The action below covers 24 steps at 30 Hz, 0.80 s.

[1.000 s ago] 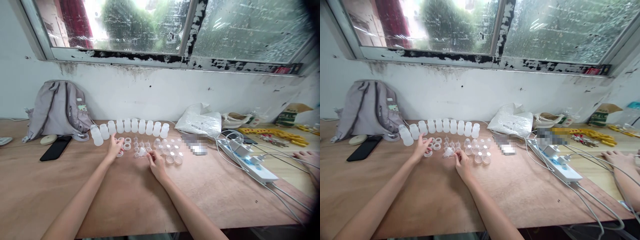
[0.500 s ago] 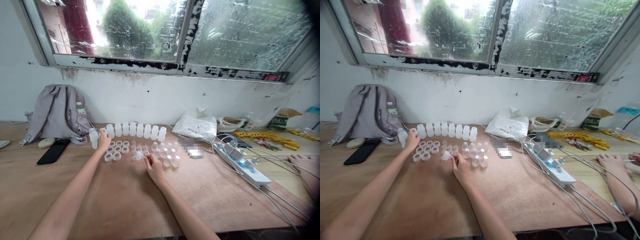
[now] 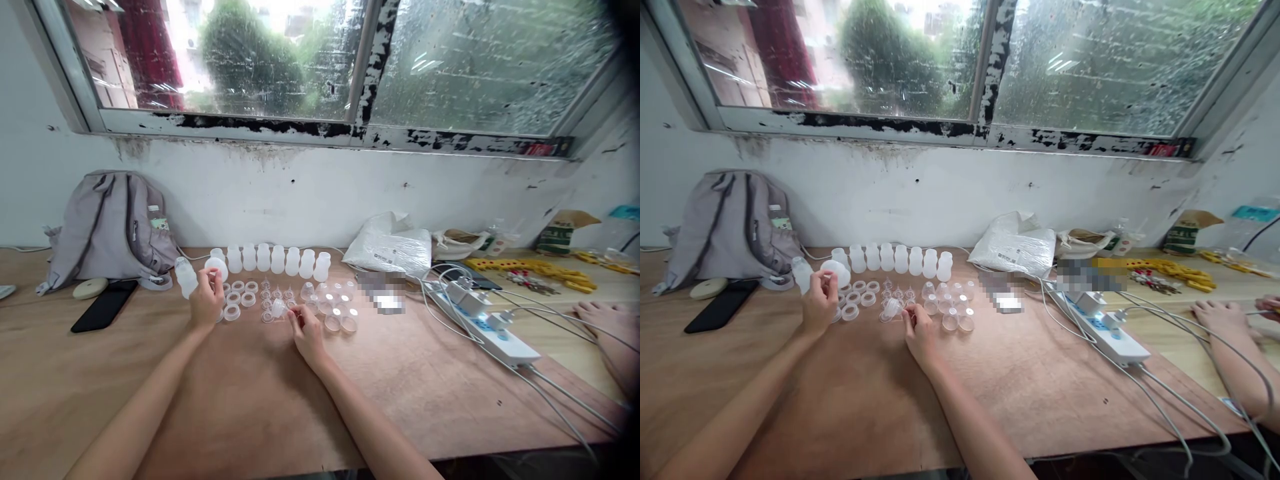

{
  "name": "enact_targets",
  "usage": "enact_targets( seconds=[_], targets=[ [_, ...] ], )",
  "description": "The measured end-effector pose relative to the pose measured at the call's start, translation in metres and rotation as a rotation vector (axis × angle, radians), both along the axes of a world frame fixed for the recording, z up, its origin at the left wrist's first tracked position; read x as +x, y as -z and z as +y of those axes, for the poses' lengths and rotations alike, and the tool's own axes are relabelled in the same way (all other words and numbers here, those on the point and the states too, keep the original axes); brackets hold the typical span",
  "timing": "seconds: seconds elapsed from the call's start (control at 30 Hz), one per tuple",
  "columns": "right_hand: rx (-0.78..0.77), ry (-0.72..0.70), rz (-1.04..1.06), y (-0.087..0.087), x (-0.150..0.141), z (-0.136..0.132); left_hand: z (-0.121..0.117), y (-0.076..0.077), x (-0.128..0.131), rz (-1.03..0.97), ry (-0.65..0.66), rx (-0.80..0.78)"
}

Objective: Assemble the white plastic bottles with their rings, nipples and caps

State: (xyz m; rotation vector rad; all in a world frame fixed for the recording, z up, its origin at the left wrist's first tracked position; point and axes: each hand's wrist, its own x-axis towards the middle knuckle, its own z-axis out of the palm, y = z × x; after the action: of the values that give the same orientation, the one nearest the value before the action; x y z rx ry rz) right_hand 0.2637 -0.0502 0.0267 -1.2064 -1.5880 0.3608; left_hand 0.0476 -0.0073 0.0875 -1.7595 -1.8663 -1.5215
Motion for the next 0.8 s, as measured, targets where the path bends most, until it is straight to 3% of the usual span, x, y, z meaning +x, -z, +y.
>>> enact_targets(
  seconds=[0.1,0.2,0.37,0.53,0.8],
  targets=[
    [-0.020,-0.003,0.023,-0.001,-0.001,-0.001,-0.029,0.004,0.019,-0.009,0.124,-0.035],
    [-0.034,0.002,0.048,-0.001,0.000,0.000,-0.051,0.018,0.034,0.030,0.284,-0.104],
    [-0.031,0.028,0.091,-0.002,0.001,-0.001,-0.064,0.038,0.047,0.106,0.508,-0.188],
    [-0.052,0.033,0.120,-0.003,0.001,-0.001,-0.064,0.041,0.049,0.136,0.578,-0.223],
    [-0.037,0.034,0.136,0.001,0.002,0.002,-0.060,0.043,0.049,0.173,0.583,-0.221]
  ],
)
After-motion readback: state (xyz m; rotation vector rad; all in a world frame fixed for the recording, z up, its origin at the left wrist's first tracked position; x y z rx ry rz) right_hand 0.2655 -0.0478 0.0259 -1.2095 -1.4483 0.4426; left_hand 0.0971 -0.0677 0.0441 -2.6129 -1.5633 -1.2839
